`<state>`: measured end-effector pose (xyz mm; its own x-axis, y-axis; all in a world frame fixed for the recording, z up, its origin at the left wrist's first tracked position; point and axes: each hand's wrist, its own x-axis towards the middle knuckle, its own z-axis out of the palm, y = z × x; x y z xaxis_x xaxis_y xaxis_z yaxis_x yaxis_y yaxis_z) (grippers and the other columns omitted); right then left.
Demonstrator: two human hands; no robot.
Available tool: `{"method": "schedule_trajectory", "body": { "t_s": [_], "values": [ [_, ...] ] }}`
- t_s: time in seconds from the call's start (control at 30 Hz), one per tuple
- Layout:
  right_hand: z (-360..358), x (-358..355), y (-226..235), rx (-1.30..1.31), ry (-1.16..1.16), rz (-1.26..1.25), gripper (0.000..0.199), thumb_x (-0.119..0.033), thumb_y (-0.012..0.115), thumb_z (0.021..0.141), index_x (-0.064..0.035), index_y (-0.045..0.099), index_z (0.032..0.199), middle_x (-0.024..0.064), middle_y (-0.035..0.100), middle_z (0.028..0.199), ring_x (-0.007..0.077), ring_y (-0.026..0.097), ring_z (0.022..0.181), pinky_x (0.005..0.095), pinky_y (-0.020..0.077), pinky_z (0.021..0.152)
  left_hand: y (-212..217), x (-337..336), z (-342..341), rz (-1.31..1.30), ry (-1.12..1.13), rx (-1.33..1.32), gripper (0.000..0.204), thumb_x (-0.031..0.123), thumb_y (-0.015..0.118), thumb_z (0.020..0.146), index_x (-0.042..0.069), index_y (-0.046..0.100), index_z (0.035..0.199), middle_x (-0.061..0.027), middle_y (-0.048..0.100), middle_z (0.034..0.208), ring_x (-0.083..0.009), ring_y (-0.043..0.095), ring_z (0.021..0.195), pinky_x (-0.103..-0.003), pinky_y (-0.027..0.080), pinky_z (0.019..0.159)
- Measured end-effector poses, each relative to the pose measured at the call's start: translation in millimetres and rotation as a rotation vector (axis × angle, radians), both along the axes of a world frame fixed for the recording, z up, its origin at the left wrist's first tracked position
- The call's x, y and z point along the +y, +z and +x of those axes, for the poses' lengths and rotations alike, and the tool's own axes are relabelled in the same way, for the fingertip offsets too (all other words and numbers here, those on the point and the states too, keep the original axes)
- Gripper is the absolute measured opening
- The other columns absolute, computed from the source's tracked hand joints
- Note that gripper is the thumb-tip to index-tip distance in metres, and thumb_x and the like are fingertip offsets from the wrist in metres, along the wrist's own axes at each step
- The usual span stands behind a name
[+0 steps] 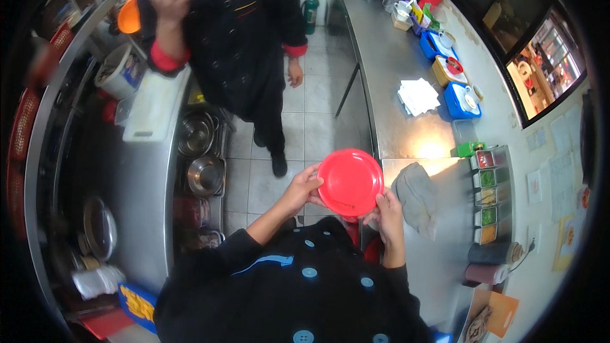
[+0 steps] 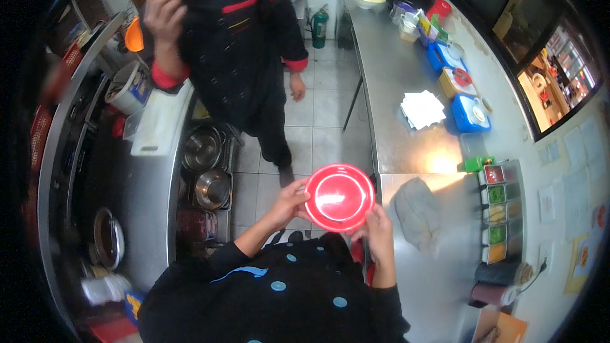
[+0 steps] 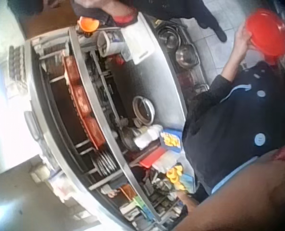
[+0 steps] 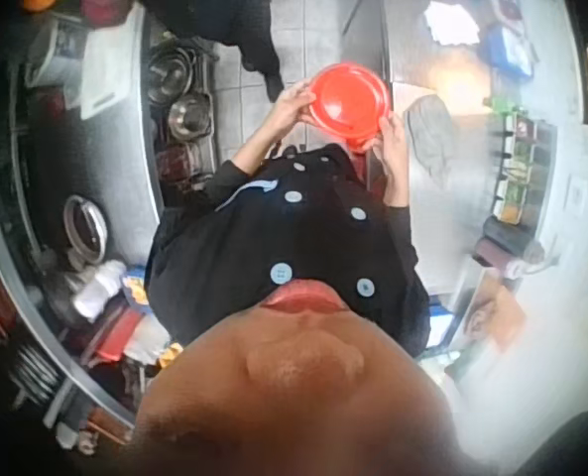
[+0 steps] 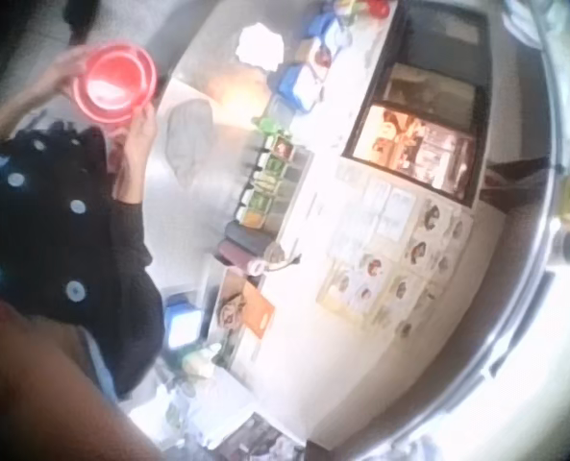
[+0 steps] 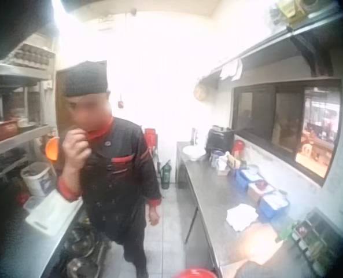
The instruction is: The person wipes a stainless steel countertop with a cloth, then scoops rice from a rice cooker into a bowl using a plastic scoop. They handle several small paper slips, placing them into a plastic bag, and move various containers and utensils around the workspace.
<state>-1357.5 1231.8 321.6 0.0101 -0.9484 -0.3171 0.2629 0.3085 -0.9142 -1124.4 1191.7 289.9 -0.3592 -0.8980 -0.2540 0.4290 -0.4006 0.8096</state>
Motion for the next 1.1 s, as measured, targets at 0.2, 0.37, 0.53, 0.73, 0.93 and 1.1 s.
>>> {"method": "schedule_trajectory", "body": {
  "t_s": [0.2, 0.37, 0.53, 0.73, 0.93, 1.1],
  "values": [
    [-1.7, -112.8, -3.0, -0.08, -0.081, -0.004, 0.024, -0.007, 0.045, 0.092, 0.0031, 0.047, 0.113, 0.013, 0.063, 0.079, 0.0174, 0.059, 0.05, 0.0253, 0.0492, 0.044, 1.3, -97.5, 2.8, 0.064, -0.128, 0.112, 0.056, 0.023, 0.046, 0.098, 0.007, 0.022, 0.146, -0.0156, 0.051, 0.128, -0.0237, 0.063, 0.098, -0.038, 0.058, 0.075],
    [-24.3, -252.2, -21.2, -0.12, -0.193, -0.057, 0.025, -0.004, 0.041, 0.091, 0.0051, 0.048, 0.113, 0.0147, 0.063, 0.085, 0.0179, 0.06, 0.056, 0.0276, 0.0506, 0.049, -18.1, -199.3, 4.1, -0.116, -0.207, -0.311, 0.063, 0.026, 0.051, 0.096, 0.01, 0.019, 0.148, -0.0161, 0.04, 0.141, -0.0236, 0.057, 0.108, -0.035, 0.053, 0.084],
    [-48.3, -428.2, -48.8, -0.049, -0.331, -0.114, 0.023, -0.005, 0.044, 0.09, 0.0055, 0.046, 0.11, 0.0188, 0.062, 0.091, 0.0237, 0.064, 0.065, 0.0311, 0.0543, 0.056, -40.6, -277.8, 18.1, -0.197, 0.01, -0.834, 0.049, 0.02, 0.057, 0.092, 0.006, 0.042, 0.137, -0.0167, 0.048, 0.131, -0.0246, 0.058, 0.106, -0.034, 0.047, 0.09],
    [-61.7, -654.2, -120.0, -0.091, -0.378, -0.021, 0.025, 0.001, 0.041, 0.087, 0.0071, 0.043, 0.111, 0.021, 0.06, 0.096, 0.0293, 0.064, 0.068, 0.0358, 0.0558, 0.057, -52.7, -317.3, 61.1, 0.113, 0.369, -0.868, 0.041, 0.018, 0.06, 0.089, 0.007, 0.052, 0.127, -0.0154, 0.055, 0.121, -0.0236, 0.058, 0.1, -0.033, 0.047, 0.085],
    [-41.1, -815.5, -172.2, -0.041, -0.669, -0.119, 0.029, 0.005, 0.04, 0.085, 0.0091, 0.044, 0.114, 0.0251, 0.054, 0.111, 0.0342, 0.064, 0.078, 0.0404, 0.0587, 0.061, -104.3, -371.2, 123.1, 0.105, 0.355, -1.418, 0.037, 0.014, 0.064, 0.083, 0.003, 0.056, 0.118, -0.0213, 0.056, 0.11, -0.0333, 0.06, 0.095, -0.039, 0.05, 0.077],
    [-63.0, -875.1, -202.6, 0.079, -0.808, -0.028, 0.017, -0.001, 0.057, 0.087, 0.007, 0.055, 0.102, 0.0192, 0.061, 0.095, 0.0292, 0.063, 0.067, 0.0407, 0.0581, 0.056, -122.0, -499.0, 200.2, 0.06, 0.239, -1.33, 0.037, 0.017, 0.06, 0.085, 0.0, 0.055, 0.118, -0.0243, 0.054, 0.116, -0.0403, 0.052, 0.109, -0.042, 0.042, 0.095]
  ]
}}
